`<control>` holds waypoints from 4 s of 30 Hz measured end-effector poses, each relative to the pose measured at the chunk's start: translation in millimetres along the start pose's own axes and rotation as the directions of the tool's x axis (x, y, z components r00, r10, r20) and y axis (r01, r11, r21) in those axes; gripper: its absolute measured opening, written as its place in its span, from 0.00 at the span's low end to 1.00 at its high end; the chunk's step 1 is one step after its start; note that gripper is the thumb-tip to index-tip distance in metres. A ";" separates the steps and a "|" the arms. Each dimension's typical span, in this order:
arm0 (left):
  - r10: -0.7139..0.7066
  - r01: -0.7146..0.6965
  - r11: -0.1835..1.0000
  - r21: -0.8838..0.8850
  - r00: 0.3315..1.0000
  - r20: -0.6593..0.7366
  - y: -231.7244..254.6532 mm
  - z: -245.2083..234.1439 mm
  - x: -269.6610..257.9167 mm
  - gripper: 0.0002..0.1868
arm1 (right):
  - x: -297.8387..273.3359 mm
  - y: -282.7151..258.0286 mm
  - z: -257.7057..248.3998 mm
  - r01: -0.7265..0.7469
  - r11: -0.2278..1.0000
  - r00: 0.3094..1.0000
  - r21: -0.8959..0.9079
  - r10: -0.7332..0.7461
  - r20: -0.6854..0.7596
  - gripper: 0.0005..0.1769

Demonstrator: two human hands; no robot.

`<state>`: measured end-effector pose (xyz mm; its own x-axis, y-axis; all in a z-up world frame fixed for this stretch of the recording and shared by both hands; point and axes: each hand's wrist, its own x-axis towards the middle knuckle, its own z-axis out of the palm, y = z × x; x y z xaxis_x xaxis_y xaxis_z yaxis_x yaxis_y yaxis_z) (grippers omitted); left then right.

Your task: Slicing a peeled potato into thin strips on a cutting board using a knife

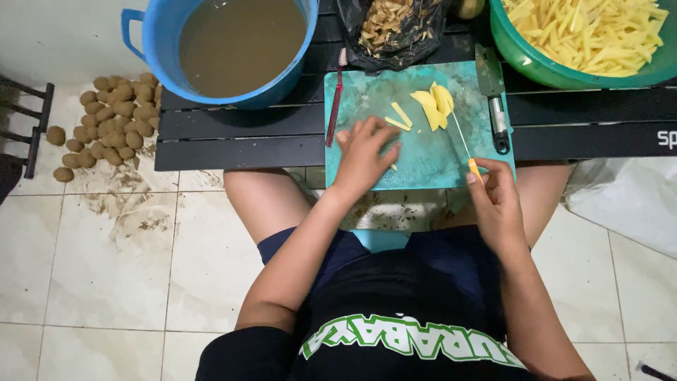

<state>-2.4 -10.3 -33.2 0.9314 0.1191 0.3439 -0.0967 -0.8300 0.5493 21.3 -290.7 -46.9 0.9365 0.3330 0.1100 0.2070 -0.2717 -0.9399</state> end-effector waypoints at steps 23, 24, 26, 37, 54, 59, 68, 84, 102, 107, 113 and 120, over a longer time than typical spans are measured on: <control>0.061 -0.040 0.986 0.160 0.989 -0.131 -26.7 -16.8 158.8 0.05 | 4.4 -17.1 -9.2 -0.117 0.984 0.991 0.135 0.124 -0.051 0.14; 0.092 -0.047 0.964 0.263 0.983 -0.161 -45.9 -10.0 174.4 0.05 | 5.8 -11.9 -8.1 -0.088 0.983 0.995 0.160 0.095 -0.042 0.14; 0.124 -0.080 0.948 0.308 0.984 -0.127 -67.7 -1.5 183.2 0.04 | 7.3 -26.5 -6.8 -0.111 0.979 0.993 0.168 0.117 -0.023 0.14; 0.268 -0.268 0.772 0.577 0.959 0.087 -101.9 -2.9 182.1 0.03 | 9.3 -24.6 -4.5 -0.101 0.988 0.995 0.119 0.103 -0.013 0.15; 0.193 -0.265 0.921 0.284 0.946 0.259 -26.6 -76.2 142.4 0.18 | 13.3 -38.0 6.5 -0.175 0.973 0.984 0.150 0.176 0.006 0.14; 0.301 -0.371 0.928 0.036 0.801 0.517 -21.1 -42.9 118.0 0.13 | 15.0 1.5 8.3 -0.090 0.988 0.996 0.122 0.090 0.004 0.14; 0.337 -0.412 0.909 0.071 0.823 0.457 -47.3 -24.7 83.9 0.09 | 7.1 11.9 8.6 -0.051 0.993 0.998 0.103 0.048 0.035 0.14; 0.114 -0.144 0.986 0.088 0.952 0.285 -45.0 -33.0 37.2 0.09 | -5.1 -64.8 -2.1 -0.032 0.971 0.888 -0.236 0.136 0.439 0.15; 0.077 -0.139 0.967 0.214 0.958 0.277 -39.4 -8.4 20.4 0.11 | 9.0 -6.1 -10.2 -0.112 0.991 0.944 0.069 0.084 0.319 0.12; 0.069 -0.101 0.985 0.138 0.973 0.221 -32.9 -8.3 21.3 0.11 | 6.3 3.3 13.1 -0.258 0.945 0.925 0.199 0.182 0.334 0.11; 0.041 -0.046 0.999 0.021 0.981 0.191 -23.5 -6.1 18.1 0.09 | -8.1 -17.2 38.0 -0.449 0.820 0.884 0.356 0.348 0.314 0.12; -0.023 0.035 0.997 -0.073 0.987 0.161 -19.1 -0.2 12.1 0.10 | -18.4 -36.9 64.3 -0.410 0.789 0.911 0.457 0.324 0.256 0.12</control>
<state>10.7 7.1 -39.3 0.9778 0.0492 0.2038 -0.0888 -0.7835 0.6150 -21.7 -228.7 -35.0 0.8472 0.4466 -0.2876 -0.3500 0.0621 -0.9347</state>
